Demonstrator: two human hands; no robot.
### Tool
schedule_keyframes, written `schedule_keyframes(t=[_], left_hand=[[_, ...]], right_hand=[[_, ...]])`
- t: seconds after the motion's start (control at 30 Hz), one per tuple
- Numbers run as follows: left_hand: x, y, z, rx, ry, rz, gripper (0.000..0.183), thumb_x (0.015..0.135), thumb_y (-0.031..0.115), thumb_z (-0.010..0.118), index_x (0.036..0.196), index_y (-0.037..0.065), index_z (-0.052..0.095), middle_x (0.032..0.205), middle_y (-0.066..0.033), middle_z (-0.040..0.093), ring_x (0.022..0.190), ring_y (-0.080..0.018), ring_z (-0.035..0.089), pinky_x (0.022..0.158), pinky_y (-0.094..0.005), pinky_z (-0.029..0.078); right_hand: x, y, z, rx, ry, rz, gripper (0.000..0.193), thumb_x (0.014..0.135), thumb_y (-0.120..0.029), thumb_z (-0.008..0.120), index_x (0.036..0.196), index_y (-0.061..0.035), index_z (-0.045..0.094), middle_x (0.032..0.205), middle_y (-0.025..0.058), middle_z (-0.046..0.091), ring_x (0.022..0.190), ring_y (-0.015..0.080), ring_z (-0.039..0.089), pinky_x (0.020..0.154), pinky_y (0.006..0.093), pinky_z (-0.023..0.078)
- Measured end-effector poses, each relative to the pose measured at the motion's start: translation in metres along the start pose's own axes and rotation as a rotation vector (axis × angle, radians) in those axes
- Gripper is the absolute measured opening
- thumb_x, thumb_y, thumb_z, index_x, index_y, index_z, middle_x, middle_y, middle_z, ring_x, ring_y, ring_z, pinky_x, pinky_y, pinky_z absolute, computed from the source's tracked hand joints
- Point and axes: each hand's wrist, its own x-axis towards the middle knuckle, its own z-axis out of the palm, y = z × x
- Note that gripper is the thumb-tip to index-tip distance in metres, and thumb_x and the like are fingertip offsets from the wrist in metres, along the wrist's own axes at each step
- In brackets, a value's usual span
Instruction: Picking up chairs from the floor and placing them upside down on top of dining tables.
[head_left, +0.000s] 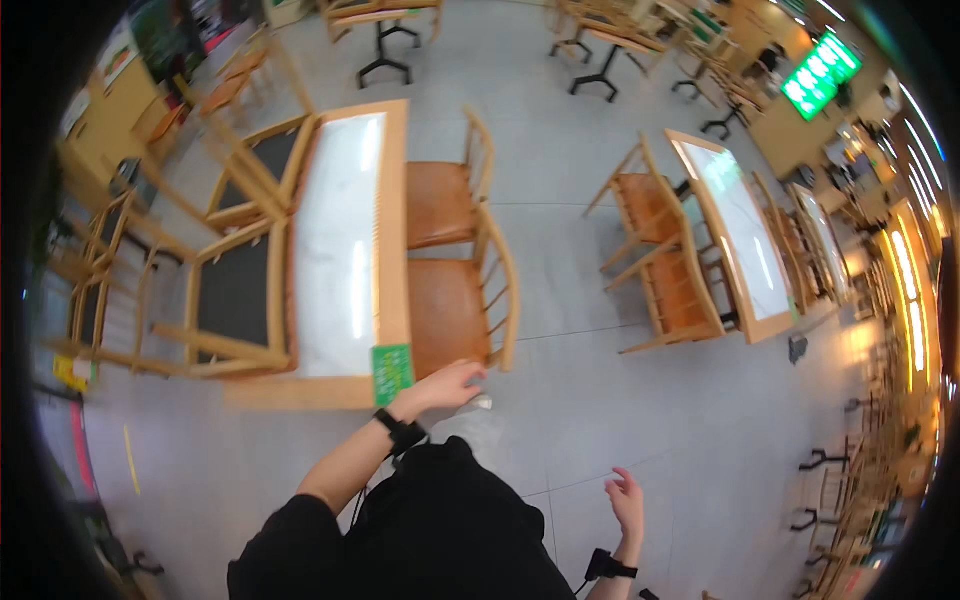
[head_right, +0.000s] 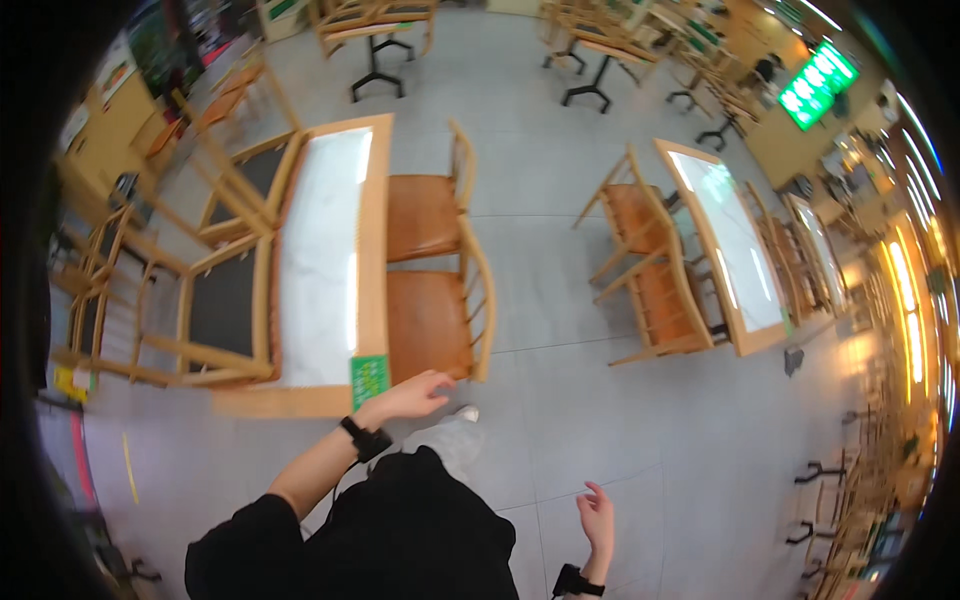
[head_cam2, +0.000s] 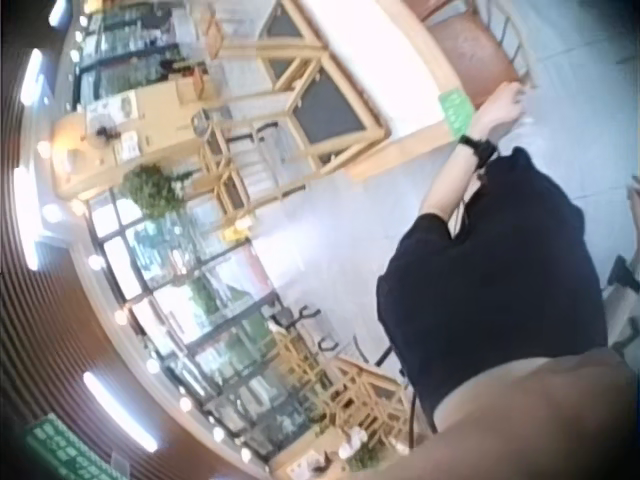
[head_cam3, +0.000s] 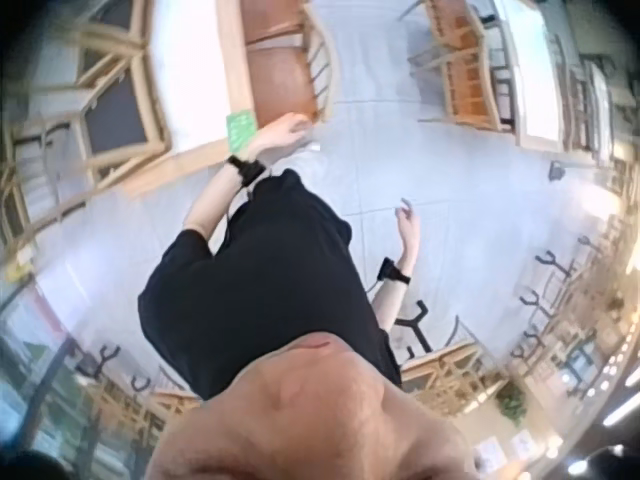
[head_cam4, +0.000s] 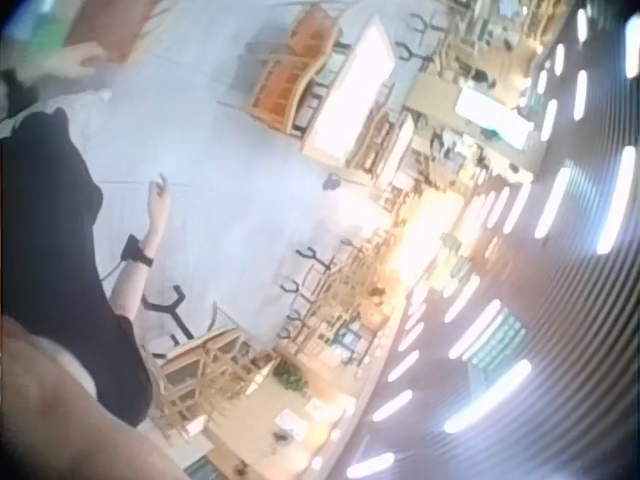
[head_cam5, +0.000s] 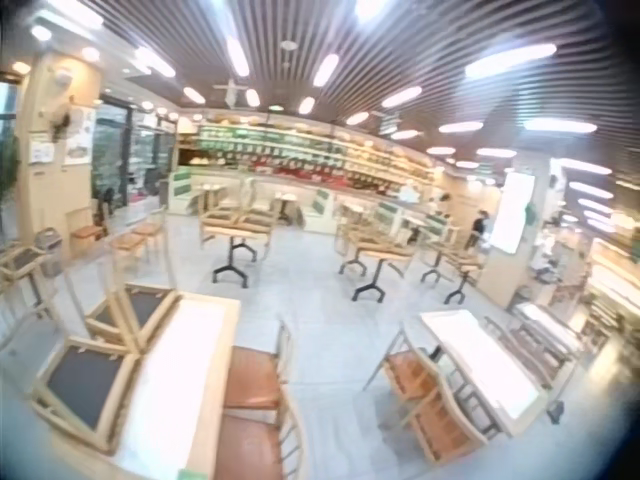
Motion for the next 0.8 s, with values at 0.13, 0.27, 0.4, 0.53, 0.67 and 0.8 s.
schedule_keyframes(t=[0.13, 0.27, 0.4, 0.53, 0.67, 0.8], left_hand=[[0.046, -0.013, 0.001, -0.090, 0.019, -0.117, 0.034, 0.090, 0.017, 0.060, 0.120, 0.001, 0.058, 0.116, -0.0181, 0.061, 0.107, -0.0292, 0.061, 0.092, -0.0377, 0.050], [0.114, -0.025, 0.007, -0.191, -0.003, -0.231, 0.031, 0.089, 0.015, 0.060, 0.116, -0.001, 0.060, 0.113, -0.0178, 0.065, 0.105, -0.0274, 0.063, 0.091, -0.0375, 0.050], [0.183, -0.074, 0.028, -0.234, 0.181, -0.320, 0.030, 0.088, 0.017, 0.058, 0.112, -0.002, 0.063, 0.099, -0.0161, 0.069, 0.093, -0.0270, 0.066, 0.083, -0.0365, 0.052], [0.235, -0.092, 0.041, -0.237, 0.244, -0.439, 0.030, 0.087, 0.018, 0.058, 0.110, 0.000, 0.063, 0.095, -0.0179, 0.069, 0.089, -0.0298, 0.066, 0.079, -0.0386, 0.053], [0.230, -0.076, 0.020, -0.315, 0.241, -0.598, 0.028, 0.086, 0.022, 0.060, 0.105, 0.002, 0.062, 0.097, -0.0156, 0.069, 0.092, -0.0267, 0.066, 0.081, -0.0378, 0.052], [0.202, -0.097, 0.037, -0.377, 0.493, -0.625, 0.026, 0.087, 0.023, 0.059, 0.103, 0.004, 0.063, 0.095, -0.0131, 0.069, 0.091, -0.0258, 0.065, 0.081, -0.0377, 0.051]], right_hand=[[0.069, -0.039, -0.006, -0.137, -0.164, -0.037, 0.043, 0.090, -0.022, 0.065, 0.130, -0.0088, 0.058, 0.100, 0.0135, 0.070, 0.091, 0.0214, 0.067, 0.079, 0.0325, 0.053], [0.143, -0.078, -0.034, -0.245, -0.280, -0.052, 0.043, 0.090, -0.027, 0.065, 0.129, -0.0112, 0.059, 0.102, 0.0135, 0.071, 0.093, 0.0247, 0.068, 0.081, 0.0359, 0.053], [0.225, -0.125, -0.068, -0.461, -0.284, -0.164, 0.044, 0.088, -0.029, 0.065, 0.128, -0.0113, 0.060, 0.099, 0.0138, 0.072, 0.094, 0.0277, 0.068, 0.084, 0.0383, 0.053], [0.301, -0.191, -0.091, -0.523, -0.359, -0.285, 0.043, 0.088, -0.027, 0.065, 0.127, -0.0099, 0.061, 0.097, 0.0148, 0.072, 0.093, 0.0281, 0.068, 0.084, 0.0380, 0.053], [0.389, -0.262, -0.054, -0.622, -0.514, -0.441, 0.042, 0.088, -0.027, 0.063, 0.126, -0.0077, 0.060, 0.097, 0.0174, 0.071, 0.094, 0.0330, 0.067, 0.084, 0.0401, 0.053], [0.444, -0.353, 0.027, -0.792, -0.804, -0.688, 0.043, 0.087, -0.026, 0.063, 0.126, -0.0064, 0.060, 0.095, 0.0186, 0.070, 0.093, 0.0340, 0.068, 0.082, 0.0410, 0.053]])
